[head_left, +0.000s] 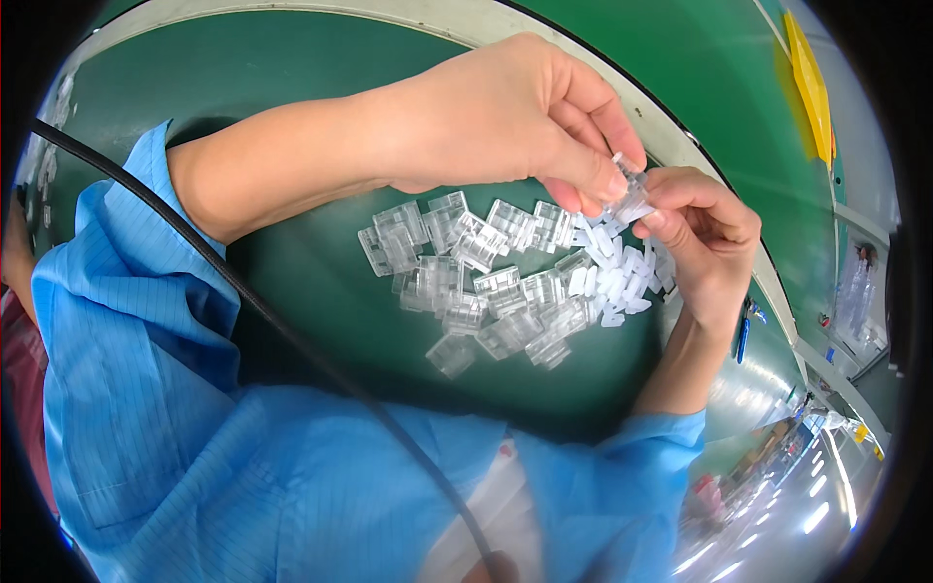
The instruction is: The person assembles small white plastic housings and clear plastic housings with plastic clips by hand on a production line.
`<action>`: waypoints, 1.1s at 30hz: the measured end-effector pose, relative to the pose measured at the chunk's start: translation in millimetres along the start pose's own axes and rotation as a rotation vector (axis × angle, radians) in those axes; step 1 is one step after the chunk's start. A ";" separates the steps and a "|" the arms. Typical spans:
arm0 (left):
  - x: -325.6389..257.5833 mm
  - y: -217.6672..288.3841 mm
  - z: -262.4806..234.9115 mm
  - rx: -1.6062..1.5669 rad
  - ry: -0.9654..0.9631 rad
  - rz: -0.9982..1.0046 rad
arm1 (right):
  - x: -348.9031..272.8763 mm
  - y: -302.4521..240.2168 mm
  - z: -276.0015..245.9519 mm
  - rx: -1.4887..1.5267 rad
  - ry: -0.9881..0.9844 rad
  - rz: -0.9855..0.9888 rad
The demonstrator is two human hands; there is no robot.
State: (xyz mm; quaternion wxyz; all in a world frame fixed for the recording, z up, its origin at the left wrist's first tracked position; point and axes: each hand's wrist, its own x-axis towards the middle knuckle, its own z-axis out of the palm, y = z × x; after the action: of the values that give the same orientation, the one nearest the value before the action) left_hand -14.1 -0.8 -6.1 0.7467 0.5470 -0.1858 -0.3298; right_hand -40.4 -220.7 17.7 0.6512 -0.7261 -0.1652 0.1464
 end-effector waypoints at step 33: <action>-4.8 7.8 3.5 -0.075 0.010 -0.077 | -5.7 0.3 15.8 -0.022 0.086 -0.049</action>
State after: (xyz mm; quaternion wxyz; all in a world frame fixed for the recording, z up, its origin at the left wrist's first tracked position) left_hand -17.4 1.5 2.8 0.7543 0.5270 -0.1485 -0.3623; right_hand -52.3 -209.0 15.7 0.6530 -0.7346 -0.1562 0.0973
